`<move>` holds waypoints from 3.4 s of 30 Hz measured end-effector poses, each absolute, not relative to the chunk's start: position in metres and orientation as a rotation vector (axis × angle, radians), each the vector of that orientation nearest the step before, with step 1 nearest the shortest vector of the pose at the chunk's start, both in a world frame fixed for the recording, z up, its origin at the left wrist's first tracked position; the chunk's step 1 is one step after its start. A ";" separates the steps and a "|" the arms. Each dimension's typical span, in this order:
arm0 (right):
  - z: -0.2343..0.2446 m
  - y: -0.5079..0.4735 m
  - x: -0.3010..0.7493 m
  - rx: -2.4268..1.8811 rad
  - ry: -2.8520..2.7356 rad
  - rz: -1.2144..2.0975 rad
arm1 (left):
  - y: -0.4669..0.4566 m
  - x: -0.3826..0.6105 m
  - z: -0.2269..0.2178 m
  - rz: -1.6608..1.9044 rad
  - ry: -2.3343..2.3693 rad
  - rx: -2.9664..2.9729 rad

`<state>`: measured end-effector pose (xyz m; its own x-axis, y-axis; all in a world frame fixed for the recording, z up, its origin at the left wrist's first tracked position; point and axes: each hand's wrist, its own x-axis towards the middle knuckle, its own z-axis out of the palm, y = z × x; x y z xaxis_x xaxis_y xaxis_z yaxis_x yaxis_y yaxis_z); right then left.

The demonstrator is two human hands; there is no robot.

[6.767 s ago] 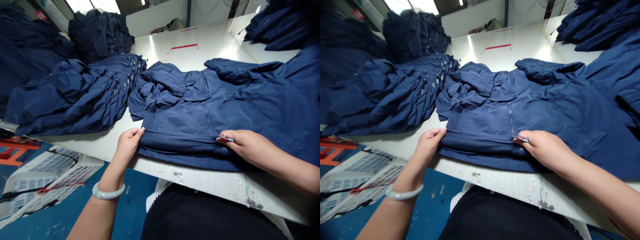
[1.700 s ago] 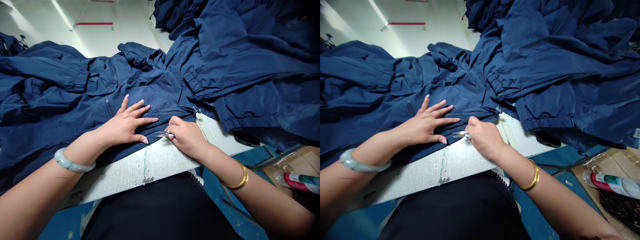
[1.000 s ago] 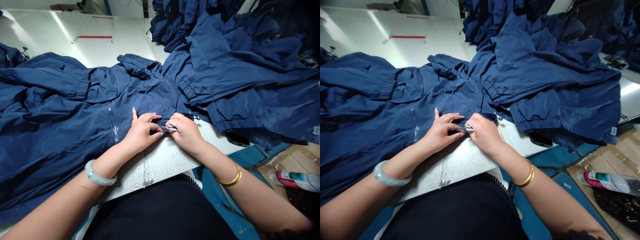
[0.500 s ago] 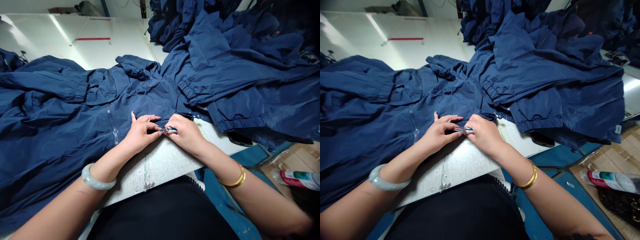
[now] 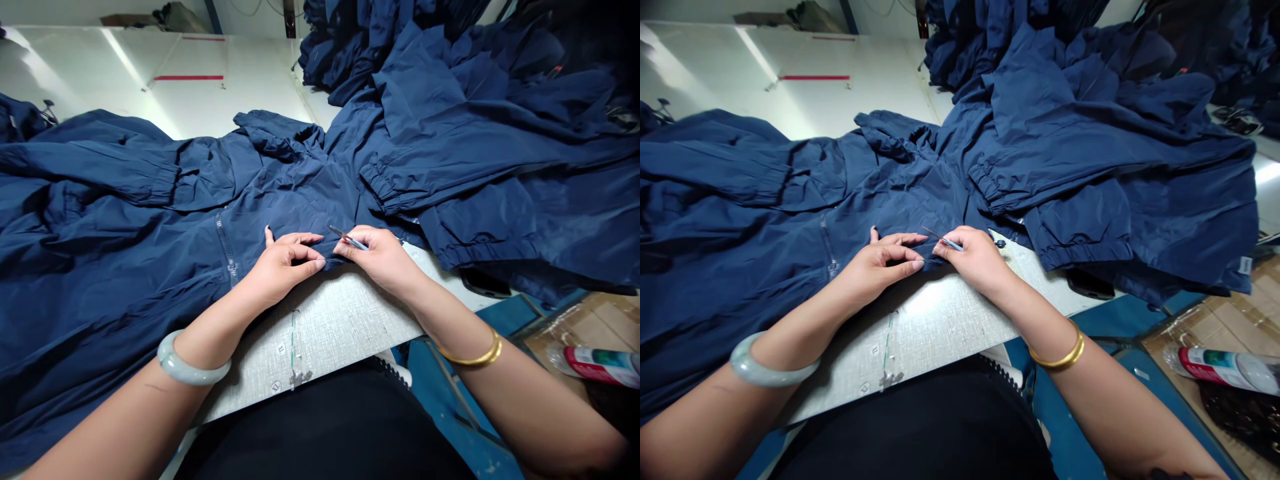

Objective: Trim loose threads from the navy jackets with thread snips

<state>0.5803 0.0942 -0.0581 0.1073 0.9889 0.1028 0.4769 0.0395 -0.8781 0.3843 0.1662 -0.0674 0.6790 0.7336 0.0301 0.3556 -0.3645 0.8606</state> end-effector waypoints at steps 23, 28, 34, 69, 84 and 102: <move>-0.052 0.077 0.572 -1.338 -1.583 0.189 | 0.139 0.375 -0.045 0.883 1.002 2.816; -0.052 0.074 0.569 -1.331 -1.554 0.215 | 0.135 0.371 -0.040 0.989 0.999 2.825; -0.053 0.077 0.561 -1.345 -1.526 0.322 | 0.139 0.373 -0.042 0.812 1.010 2.225; -0.040 0.107 0.531 -1.463 -1.899 0.016 | 0.155 0.363 -0.042 0.815 0.781 0.988; -0.035 0.146 0.527 -1.229 -1.765 0.555 | 0.166 0.358 -0.044 0.888 0.774 0.797; -0.029 0.144 0.545 -1.218 -1.577 0.641 | 0.164 0.357 -0.031 0.784 0.917 0.904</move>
